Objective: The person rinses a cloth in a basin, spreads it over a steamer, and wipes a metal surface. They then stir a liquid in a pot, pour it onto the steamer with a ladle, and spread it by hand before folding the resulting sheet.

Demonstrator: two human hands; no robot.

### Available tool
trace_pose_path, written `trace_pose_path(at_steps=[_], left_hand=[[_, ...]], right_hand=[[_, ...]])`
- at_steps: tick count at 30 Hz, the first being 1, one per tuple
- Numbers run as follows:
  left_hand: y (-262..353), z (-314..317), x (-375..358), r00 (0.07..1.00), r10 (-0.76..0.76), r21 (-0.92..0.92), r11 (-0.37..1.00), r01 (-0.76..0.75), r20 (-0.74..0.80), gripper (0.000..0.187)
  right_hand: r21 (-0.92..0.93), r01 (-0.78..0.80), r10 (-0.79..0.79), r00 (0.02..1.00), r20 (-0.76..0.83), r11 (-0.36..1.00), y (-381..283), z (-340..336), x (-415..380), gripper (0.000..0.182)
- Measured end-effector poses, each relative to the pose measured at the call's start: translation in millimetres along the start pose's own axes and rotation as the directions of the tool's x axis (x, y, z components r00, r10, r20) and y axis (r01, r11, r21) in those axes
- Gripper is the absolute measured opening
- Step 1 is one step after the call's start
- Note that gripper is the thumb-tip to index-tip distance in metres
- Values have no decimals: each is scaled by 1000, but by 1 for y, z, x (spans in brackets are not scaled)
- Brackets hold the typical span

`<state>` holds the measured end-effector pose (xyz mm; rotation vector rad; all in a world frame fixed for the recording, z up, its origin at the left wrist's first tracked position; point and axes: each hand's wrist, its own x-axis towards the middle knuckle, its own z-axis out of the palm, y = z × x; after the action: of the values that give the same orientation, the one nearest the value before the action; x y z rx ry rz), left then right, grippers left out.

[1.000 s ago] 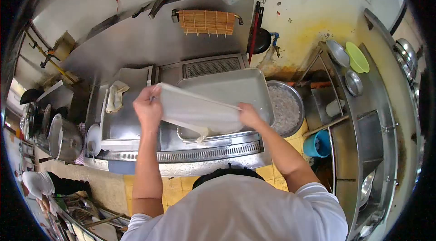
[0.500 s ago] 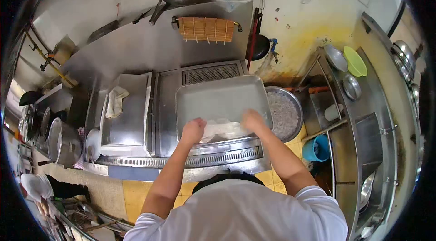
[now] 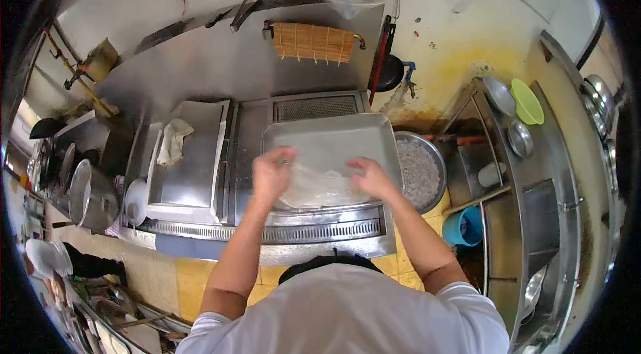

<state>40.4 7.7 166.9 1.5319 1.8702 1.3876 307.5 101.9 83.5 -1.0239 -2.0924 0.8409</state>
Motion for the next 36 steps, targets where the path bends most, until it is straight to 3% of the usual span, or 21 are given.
trace_pose_path(at_steps=[1,2,4,5,7,8,11,12,14,16,19,21,23,25,28,30,31,32,33,34,36], left_hand=[[12,17,-4,998,33,-33,999,-32,46,17],[21,30,-6,994,71,-66,996,-65,89,16],[28,46,3,988,-45,-76,995,57,148,17],[28,50,6,979,-102,-79,990,117,178,20],[27,52,-1,968,-41,-218,971,97,247,25],[26,53,-5,962,-5,-290,953,87,275,27],[28,50,-34,852,-73,-95,985,142,519,30],[21,50,-42,850,-74,-94,985,144,521,30],[2,50,-51,847,-78,-94,984,149,525,29],[-4,28,-48,885,-90,-24,993,114,457,28],[-3,-33,-17,931,-101,276,961,0,350,25],[26,-85,8,965,52,373,916,-149,256,26],[50,-127,23,989,82,408,904,-127,125,32],[80,-156,20,953,303,253,921,-295,9,29],[106,-182,1,883,445,91,895,-436,-148,19],[93,-180,-11,950,289,-118,946,-303,-120,15],[83,-177,-14,972,214,-218,948,-231,-96,13],[64,-169,-14,986,160,-195,967,-165,-41,10],[45,-158,-15,999,-44,-62,997,45,17,10],[36,-147,-9,985,-151,119,983,141,78,13],[-11,-111,3,975,-205,129,973,194,83,18]], right_hand=[[166,156,-142,985,-96,974,-31,5,12,21],[206,51,-50,999,-10,977,-59,3,21,21],[254,-159,118,979,168,954,-101,-4,35,23],[185,-114,97,990,99,976,-109,-8,35,23],[32,-37,38,999,-33,999,-117,-17,36,24],[47,-54,57,996,-67,997,-117,-23,38,25],[140,-140,163,971,-174,980,-120,-45,42,25],[198,-181,222,952,-211,963,-122,-55,44,24],[215,13,69,927,-368,976,-105,-77,52,21],[243,-120,203,913,-354,963,-122,-108,51,21],[242,-5,127,864,-488,970,-134,-139,48,27],[279,93,78,834,-547,956,-154,-163,45,28],[219,165,-13,826,-563,962,-165,-184,40,27],[197,196,-26,770,-638,961,-172,-200,32,22],[238,167,33,751,-660,957,-184,-215,9,18],[198,178,-18,785,-619,964,-174,-222,-5,18],[179,80,34,830,-557,981,-167,-218,-11,18],[152,-17,91,865,-494,988,-154,-210,-16,19],[118,-114,154,890,-429,987,-140,-201,-19,19],[51,-154,161,898,-409,987,-121,-187,-18,19],[-5,-266,250,911,-327,964,-78,-157,-6,18]])
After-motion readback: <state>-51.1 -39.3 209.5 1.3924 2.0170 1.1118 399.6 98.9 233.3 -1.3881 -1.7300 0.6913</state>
